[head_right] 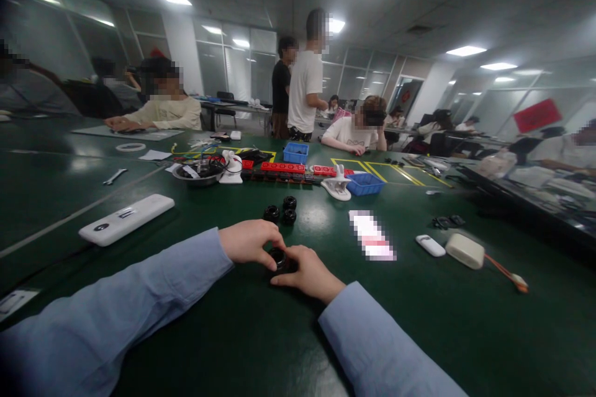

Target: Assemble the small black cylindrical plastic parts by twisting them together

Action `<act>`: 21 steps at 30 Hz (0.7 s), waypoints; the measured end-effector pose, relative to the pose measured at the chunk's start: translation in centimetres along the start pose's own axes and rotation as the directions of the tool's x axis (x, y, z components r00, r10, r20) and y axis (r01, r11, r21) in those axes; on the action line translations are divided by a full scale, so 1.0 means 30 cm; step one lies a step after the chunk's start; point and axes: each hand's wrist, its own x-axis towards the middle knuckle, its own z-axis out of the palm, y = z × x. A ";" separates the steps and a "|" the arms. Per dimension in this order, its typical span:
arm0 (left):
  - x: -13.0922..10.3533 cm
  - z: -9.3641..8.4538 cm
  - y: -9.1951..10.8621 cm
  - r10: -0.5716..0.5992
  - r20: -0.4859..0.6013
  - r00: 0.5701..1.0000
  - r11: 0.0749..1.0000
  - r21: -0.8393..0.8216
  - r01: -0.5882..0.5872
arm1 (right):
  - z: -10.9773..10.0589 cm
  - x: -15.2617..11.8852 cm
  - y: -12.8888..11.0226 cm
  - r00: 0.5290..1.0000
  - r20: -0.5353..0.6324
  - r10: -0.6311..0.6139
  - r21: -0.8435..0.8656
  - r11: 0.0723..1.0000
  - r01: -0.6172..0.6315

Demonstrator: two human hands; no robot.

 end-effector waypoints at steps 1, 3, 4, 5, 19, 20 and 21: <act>-0.001 0.000 0.004 -0.017 -0.002 1.000 1.000 0.007 0.017 | 0.000 0.000 0.000 1.000 -0.002 0.001 -0.001 1.000 -0.001; -0.004 0.002 0.012 -0.046 -0.013 0.999 0.999 0.020 0.047 | 0.000 -0.001 0.000 1.000 -0.004 0.001 0.000 1.000 -0.001; -0.006 0.003 0.016 -0.056 -0.020 0.998 0.998 0.024 0.057 | 0.001 -0.001 0.001 1.000 -0.006 0.001 0.003 1.000 -0.001; -0.007 0.005 0.019 -0.066 -0.029 0.997 0.997 0.027 0.067 | 0.001 0.000 0.001 1.000 -0.009 0.002 0.007 1.000 -0.002; -0.015 0.017 0.064 -0.227 -0.108 0.968 0.968 0.078 0.236 | 0.006 0.002 -0.004 1.000 -0.018 0.014 -0.010 1.000 -0.014; -0.016 0.018 0.071 -0.242 -0.119 0.963 0.962 0.098 0.254 | 0.006 0.002 -0.006 1.000 -0.019 0.014 -0.020 1.000 -0.014; -0.017 0.018 0.077 -0.257 -0.132 0.957 0.955 0.118 0.272 | 0.005 0.002 -0.008 1.000 -0.018 0.013 -0.029 0.999 -0.013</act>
